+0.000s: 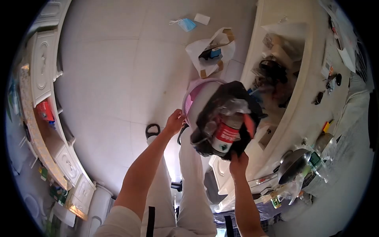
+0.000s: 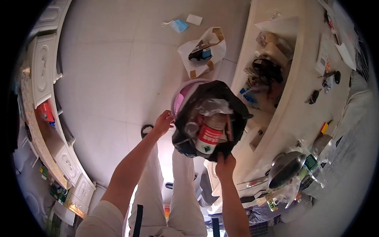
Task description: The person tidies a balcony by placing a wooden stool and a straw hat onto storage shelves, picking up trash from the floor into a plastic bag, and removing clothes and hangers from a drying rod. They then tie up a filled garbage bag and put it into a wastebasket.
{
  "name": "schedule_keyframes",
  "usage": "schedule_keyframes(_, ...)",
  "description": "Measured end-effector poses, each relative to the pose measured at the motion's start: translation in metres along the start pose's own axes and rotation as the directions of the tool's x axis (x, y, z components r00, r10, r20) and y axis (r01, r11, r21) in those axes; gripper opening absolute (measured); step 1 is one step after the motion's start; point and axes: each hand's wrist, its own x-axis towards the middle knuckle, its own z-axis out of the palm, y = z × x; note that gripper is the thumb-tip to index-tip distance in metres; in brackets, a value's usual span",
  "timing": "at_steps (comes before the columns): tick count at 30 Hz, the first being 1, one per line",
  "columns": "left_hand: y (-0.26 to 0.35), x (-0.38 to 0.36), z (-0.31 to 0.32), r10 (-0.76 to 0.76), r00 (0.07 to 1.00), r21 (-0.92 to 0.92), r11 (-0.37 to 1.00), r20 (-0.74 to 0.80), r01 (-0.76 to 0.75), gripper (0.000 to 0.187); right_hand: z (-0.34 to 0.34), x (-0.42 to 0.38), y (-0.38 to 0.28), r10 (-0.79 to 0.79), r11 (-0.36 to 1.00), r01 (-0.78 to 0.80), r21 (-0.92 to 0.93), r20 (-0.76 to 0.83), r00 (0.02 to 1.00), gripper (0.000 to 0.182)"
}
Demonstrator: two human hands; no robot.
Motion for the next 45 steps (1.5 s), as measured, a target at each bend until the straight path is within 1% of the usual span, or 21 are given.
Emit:
schedule_keyframes(2, 0.017, -0.017, 0.008, -0.065, 0.994, 0.142, 0.987, -0.084, 0.077, 0.027, 0.005, 0.006, -0.002, 0.075, 0.996, -0.074, -0.047, 0.017, 0.997, 0.026)
schedule_keyframes(4, 0.016, -0.020, 0.011, 0.046, 0.986, 0.222, 0.975, -0.159, -0.010, 0.041, 0.006, 0.014, 0.005, -0.009, 0.992, 0.009, -0.128, -0.002, 1.000, 0.026)
schedule_keyframes(7, 0.061, -0.055, 0.027, 0.144, 0.940, 0.023, 0.989, -0.309, -0.144, 0.048, 0.002, 0.020, 0.002, -0.021, 0.957, 0.015, -0.289, -0.016, 1.000, 0.025)
schedule_keyframes(10, 0.111, -0.106, 0.055, 0.339, 0.936, -0.042, 0.938, -0.099, -0.344, 0.050, 0.000, 0.019, -0.015, -0.034, 0.926, 0.032, -0.377, 0.003, 0.999, 0.025)
schedule_keyframes(12, 0.138, -0.127, 0.080, 0.461, 0.887, 0.342, 0.835, -0.007, -0.431, 0.051, 0.001, 0.015, -0.028, -0.031, 0.939, 0.016, -0.343, -0.039, 0.999, 0.025)
schedule_keyframes(13, 0.139, -0.125, 0.088, 0.528, 0.848, 0.552, 0.719, -0.039, -0.422, 0.049, 0.006, 0.015, -0.034, -0.013, 0.957, -0.014, -0.290, -0.090, 0.996, 0.026)
schedule_keyframes(14, 0.139, -0.122, 0.089, 0.531, 0.847, 0.581, 0.699, -0.032, -0.417, 0.048, 0.008, 0.015, -0.037, 0.006, 0.971, -0.038, -0.235, -0.138, 0.990, 0.027)
schedule_keyframes(15, 0.139, -0.120, 0.090, 0.535, 0.845, 0.610, 0.678, -0.026, -0.410, 0.046, 0.008, 0.020, -0.015, -0.135, 0.953, 0.081, -0.292, -0.169, 0.976, 0.026)
schedule_keyframes(18, 0.140, -0.103, 0.083, 0.468, 0.881, 0.711, 0.642, -0.065, -0.289, 0.043, 0.013, 0.022, -0.009, -0.094, 0.922, 0.034, -0.385, -0.138, 0.986, 0.022)
schedule_keyframes(19, 0.138, -0.098, 0.077, 0.426, 0.900, 0.743, 0.630, -0.088, -0.225, 0.042, 0.021, 0.021, -0.021, 0.126, 0.978, -0.142, -0.152, -0.105, 0.986, 0.018)
schedule_keyframes(20, 0.135, -0.089, 0.072, 0.418, 0.901, 0.647, 0.719, -0.111, -0.254, 0.038, 0.023, 0.021, -0.033, -0.011, 0.969, -0.005, -0.248, -0.064, 0.998, 0.016)
schedule_keyframes(22, 0.138, -0.082, 0.063, 0.525, 0.848, 0.698, 0.634, -0.073, -0.333, 0.028, 0.035, 0.027, -0.029, -0.100, 0.948, 0.068, -0.312, -0.086, 0.991, 0.015)
schedule_keyframes(25, 0.136, -0.074, 0.061, 0.518, 0.854, 0.705, 0.626, -0.056, -0.333, 0.033, 0.036, 0.033, -0.025, -0.182, 0.913, 0.136, -0.384, -0.085, 0.980, 0.016)
schedule_keyframes(28, 0.130, -0.073, 0.064, 0.485, 0.869, 0.680, 0.670, -0.097, -0.298, 0.032, 0.043, 0.035, -0.017, -0.144, 0.922, 0.091, -0.378, -0.116, 0.983, 0.017)
schedule_keyframes(29, 0.128, -0.071, 0.064, 0.491, 0.865, 0.670, 0.677, -0.103, -0.304, 0.032, 0.046, 0.036, -0.006, -0.261, 0.867, 0.169, -0.469, -0.139, 0.955, 0.017)
schedule_keyframes(32, 0.118, -0.066, 0.057, 0.492, 0.862, 0.645, 0.699, -0.120, -0.309, 0.031, 0.048, 0.035, -0.016, -0.108, 0.907, 0.074, -0.414, -0.060, 0.992, 0.015)
schedule_keyframes(35, 0.116, -0.066, 0.055, 0.475, 0.872, 0.656, 0.697, -0.118, -0.291, 0.030, 0.052, 0.037, -0.014, -0.207, 0.920, 0.163, -0.358, -0.088, 0.974, 0.013)
schedule_keyframes(38, 0.112, -0.067, 0.060, 0.499, 0.861, 0.680, 0.665, -0.099, -0.308, 0.030, 0.042, 0.041, -0.021, -0.129, 0.886, 0.091, -0.455, -0.053, 0.990, 0.013)
schedule_keyframes(40, 0.102, -0.070, 0.066, 0.528, 0.844, 0.672, 0.659, -0.094, -0.338, 0.030, 0.029, 0.045, -0.031, -0.110, 0.908, 0.072, -0.413, -0.069, 0.992, 0.017)
schedule_keyframes(42, 0.090, -0.073, 0.068, 0.471, 0.873, 0.619, 0.726, -0.128, -0.301, 0.030, 0.018, 0.052, -0.018, -0.248, 0.911, 0.211, -0.353, -0.062, 0.967, 0.019)
schedule_keyframes(45, 0.078, -0.074, 0.068, 0.458, 0.878, 0.576, 0.758, -0.139, -0.304, 0.031, 0.011, 0.057, -0.006, -0.177, 0.863, 0.131, -0.488, -0.047, 0.983, 0.023)
